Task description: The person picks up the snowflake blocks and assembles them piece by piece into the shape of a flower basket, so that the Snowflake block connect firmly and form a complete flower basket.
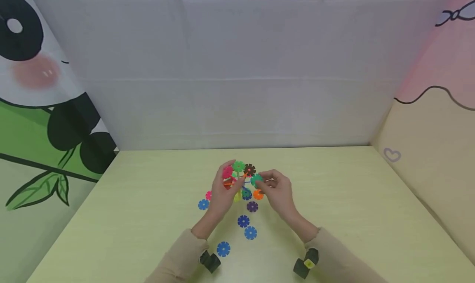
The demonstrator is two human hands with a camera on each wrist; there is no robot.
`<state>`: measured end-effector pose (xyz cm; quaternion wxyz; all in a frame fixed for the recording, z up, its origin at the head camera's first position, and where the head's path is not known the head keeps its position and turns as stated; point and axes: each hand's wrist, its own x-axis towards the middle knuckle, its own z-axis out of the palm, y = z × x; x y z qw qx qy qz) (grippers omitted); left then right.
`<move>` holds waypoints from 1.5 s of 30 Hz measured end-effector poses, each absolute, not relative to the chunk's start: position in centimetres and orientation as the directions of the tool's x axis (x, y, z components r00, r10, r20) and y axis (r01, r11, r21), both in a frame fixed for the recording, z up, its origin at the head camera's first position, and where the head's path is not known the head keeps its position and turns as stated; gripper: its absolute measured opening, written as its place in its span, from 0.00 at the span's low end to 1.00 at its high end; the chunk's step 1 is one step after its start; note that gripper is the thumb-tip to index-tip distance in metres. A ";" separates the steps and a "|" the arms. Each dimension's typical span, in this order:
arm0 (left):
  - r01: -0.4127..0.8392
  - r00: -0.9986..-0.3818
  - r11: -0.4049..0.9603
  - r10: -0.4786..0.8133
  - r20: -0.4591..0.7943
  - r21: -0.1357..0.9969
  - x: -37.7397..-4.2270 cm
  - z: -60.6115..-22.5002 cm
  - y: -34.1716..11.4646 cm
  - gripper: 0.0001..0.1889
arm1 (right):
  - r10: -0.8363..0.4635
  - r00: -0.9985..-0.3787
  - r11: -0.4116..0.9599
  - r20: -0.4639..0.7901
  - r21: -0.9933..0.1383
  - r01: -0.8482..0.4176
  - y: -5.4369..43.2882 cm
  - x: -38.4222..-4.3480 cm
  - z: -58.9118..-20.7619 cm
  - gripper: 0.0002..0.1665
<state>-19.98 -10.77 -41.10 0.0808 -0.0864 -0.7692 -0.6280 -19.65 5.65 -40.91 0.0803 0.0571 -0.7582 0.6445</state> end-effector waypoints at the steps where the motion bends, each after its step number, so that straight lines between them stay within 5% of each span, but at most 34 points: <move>1: 0.244 -0.970 0.201 0.040 0.241 0.949 -19.9 -41.0 -10.7 0.28 | 0.025 -0.979 0.163 0.204 -0.967 -0.197 5.6 -19.6 -40.9 0.13; 12: 0.275 -0.961 0.160 0.008 0.277 0.948 -19.8 -40.7 -10.3 0.30 | 0.103 -0.961 0.116 0.257 -0.962 -0.245 4.7 -19.5 -40.8 0.13; 30: 0.315 -0.947 0.147 -0.012 0.321 0.937 -19.6 -41.8 -10.8 0.29 | 0.076 -0.981 0.135 0.178 -0.977 -0.167 3.9 -19.5 -40.3 0.12; 39: 0.175 -0.976 0.106 0.150 0.158 0.979 -20.0 -41.7 -12.0 0.38 | -0.029 -0.975 0.231 0.220 -0.947 -0.221 6.9 -22.1 -40.5 0.14; 45: 0.124 -0.934 0.244 0.356 0.030 0.962 -20.3 -41.4 -13.4 0.45 | -0.216 -0.944 0.290 0.249 -0.907 -0.306 8.4 -23.3 -40.9 0.10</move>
